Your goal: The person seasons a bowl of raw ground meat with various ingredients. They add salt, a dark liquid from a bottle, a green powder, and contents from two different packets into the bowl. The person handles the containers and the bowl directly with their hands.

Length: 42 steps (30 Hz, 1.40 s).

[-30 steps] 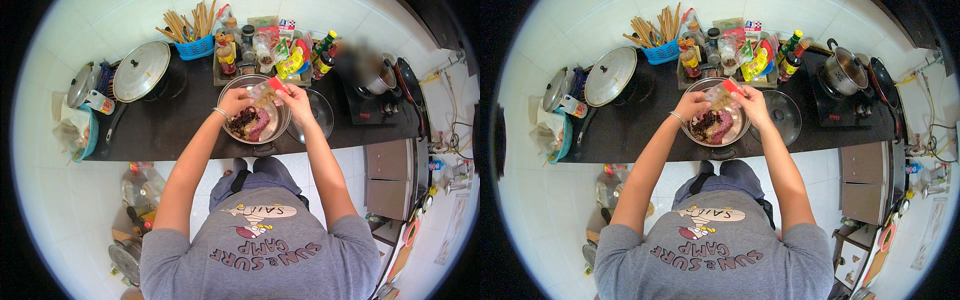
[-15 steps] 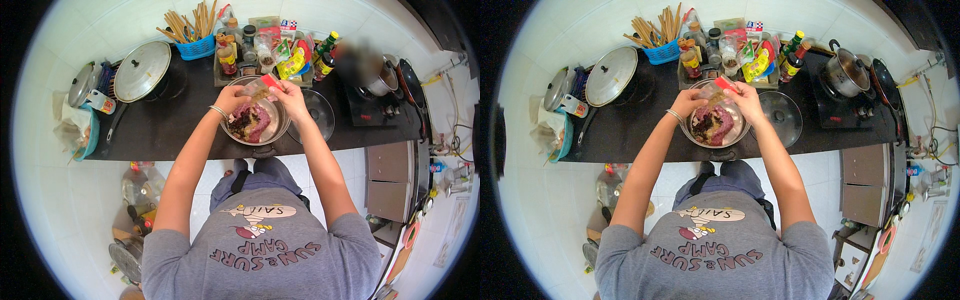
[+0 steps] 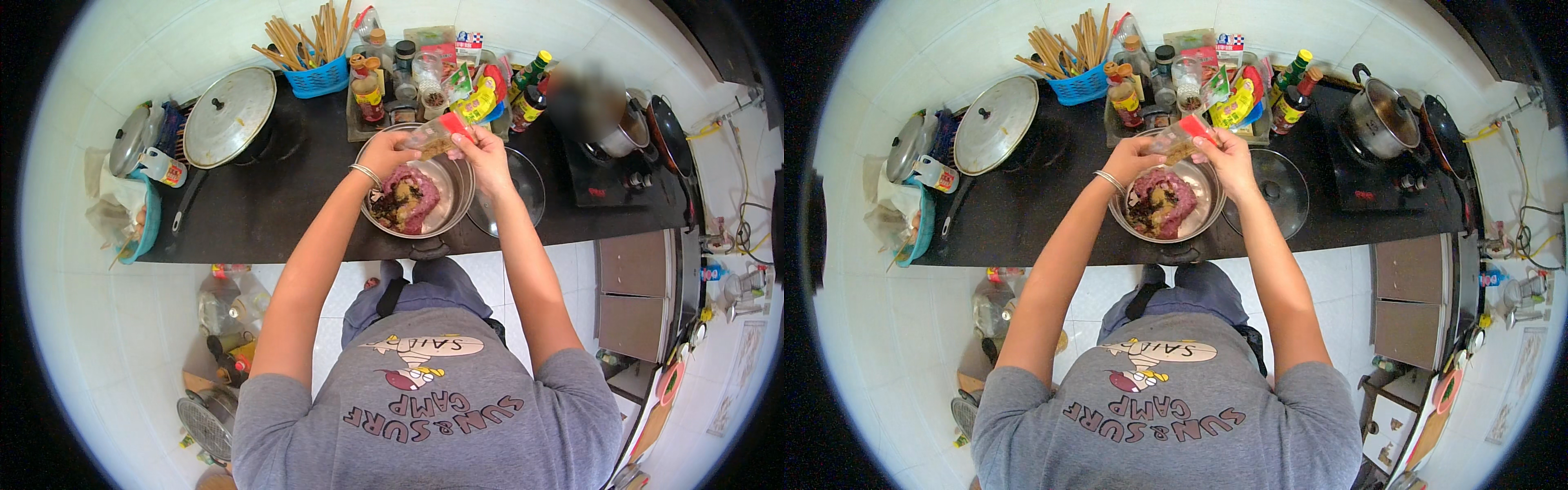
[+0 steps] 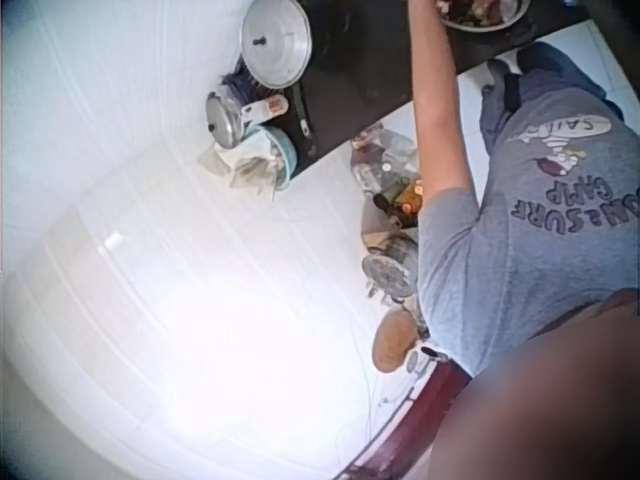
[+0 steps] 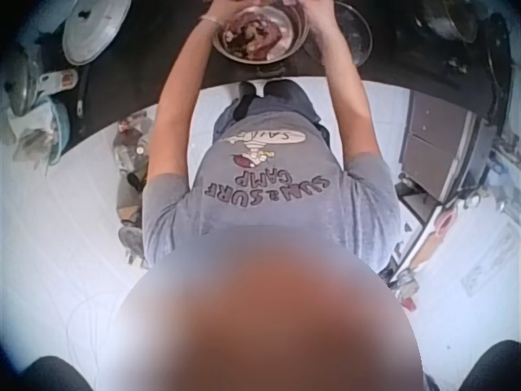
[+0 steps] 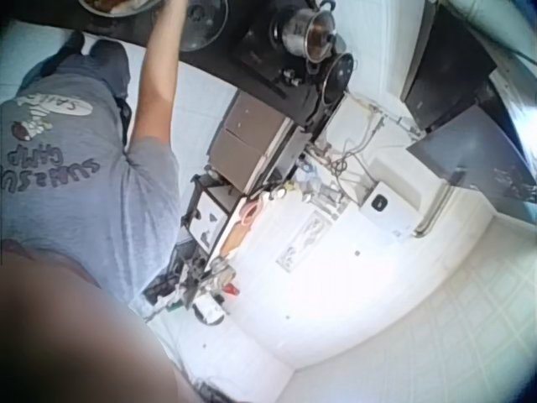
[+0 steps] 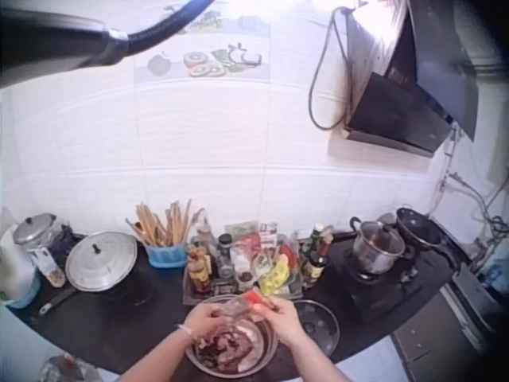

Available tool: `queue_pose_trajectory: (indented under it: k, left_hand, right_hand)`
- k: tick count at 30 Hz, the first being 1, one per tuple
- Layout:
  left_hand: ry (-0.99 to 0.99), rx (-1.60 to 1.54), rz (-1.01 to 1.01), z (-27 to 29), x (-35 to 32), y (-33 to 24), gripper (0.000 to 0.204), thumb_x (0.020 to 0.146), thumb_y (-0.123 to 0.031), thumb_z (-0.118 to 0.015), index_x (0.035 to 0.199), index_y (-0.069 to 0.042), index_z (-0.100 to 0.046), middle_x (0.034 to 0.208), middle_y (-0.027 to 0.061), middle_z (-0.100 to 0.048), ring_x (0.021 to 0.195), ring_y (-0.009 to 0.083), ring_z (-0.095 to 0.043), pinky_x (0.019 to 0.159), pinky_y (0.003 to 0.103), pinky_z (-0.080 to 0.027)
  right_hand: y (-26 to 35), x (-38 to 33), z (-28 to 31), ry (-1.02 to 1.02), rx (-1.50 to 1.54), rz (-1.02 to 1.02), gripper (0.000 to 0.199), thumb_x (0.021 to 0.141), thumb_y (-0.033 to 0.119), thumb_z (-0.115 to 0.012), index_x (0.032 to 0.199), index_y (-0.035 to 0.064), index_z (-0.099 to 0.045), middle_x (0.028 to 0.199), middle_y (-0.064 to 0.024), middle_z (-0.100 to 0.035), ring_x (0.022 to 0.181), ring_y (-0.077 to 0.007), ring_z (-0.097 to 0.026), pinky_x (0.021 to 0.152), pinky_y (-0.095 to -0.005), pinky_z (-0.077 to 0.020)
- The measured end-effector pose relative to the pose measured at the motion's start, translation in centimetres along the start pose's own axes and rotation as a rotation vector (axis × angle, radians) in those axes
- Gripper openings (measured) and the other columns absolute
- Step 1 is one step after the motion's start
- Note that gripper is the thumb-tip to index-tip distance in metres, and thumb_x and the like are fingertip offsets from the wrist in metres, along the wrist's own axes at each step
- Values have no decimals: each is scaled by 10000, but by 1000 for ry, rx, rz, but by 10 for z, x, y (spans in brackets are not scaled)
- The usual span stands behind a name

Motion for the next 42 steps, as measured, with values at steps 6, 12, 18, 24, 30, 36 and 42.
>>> queue_pose_trajectory:
  k: [6,12,18,24,30,36,42]
  left_hand:
    - [53,123,72,-10,-7,0,321,762,-67,-688,1074,-8,-640,842,40,-658,710,80,-571,691,258,-481]
    - [9,23,97,8,-23,-2,268,768,-48,-684,1033,-12,-665,864,40,-669,761,91,-592,713,254,-482]
    - [-26,23,122,24,-28,7,271,778,-44,-677,1045,0,-661,860,46,-669,746,87,-589,695,240,-481]
    - [-82,43,81,30,-25,13,245,786,-53,-673,1024,5,-667,854,54,-673,746,88,-594,685,242,-484]
    - [-78,73,71,29,-19,7,211,789,-62,-675,988,9,-676,861,32,-675,759,92,-599,697,245,-485]
    - [-96,-53,70,17,-18,2,216,778,-59,-687,975,26,-668,847,49,-670,753,88,-590,699,246,-478]
    - [-1,38,85,9,-21,3,267,767,-53,-687,1022,22,-654,834,39,-670,725,71,-579,675,238,-479]
  right_hand:
    - [8,-12,2,-1,-45,-16,185,869,93,-622,1019,-13,-612,898,-34,-652,695,-81,-594,648,-216,-501]
    - [2,-7,-18,53,-47,-10,149,867,107,-630,968,-1,-617,844,-18,-640,688,-73,-583,643,-216,-495]
    - [4,3,-30,96,-188,54,131,851,122,-647,897,0,-628,750,12,-620,656,-56,-563,614,-207,-453]
    - [11,11,-39,25,-210,103,118,854,104,-637,897,-6,-624,741,14,-609,655,-55,-556,607,-205,-450]
    - [22,8,-43,18,-114,108,142,833,55,-644,952,-13,-606,817,-28,-629,680,-70,-568,633,-213,-470]
    - [-7,9,-28,104,-167,0,152,780,30,-680,906,-27,-618,769,-35,-628,667,-91,-572,631,-229,-471]
    - [-16,2,-23,85,-228,7,151,765,19,-683,911,-11,-658,734,-8,-632,651,-76,-557,627,-234,-460]
Point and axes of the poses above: each hand's wrist, its own x-axis towards the middle knuckle, its own z-axis out of the back of the hand, y = z × x, the point moved 7 cm from there along x, towards the middle knuckle
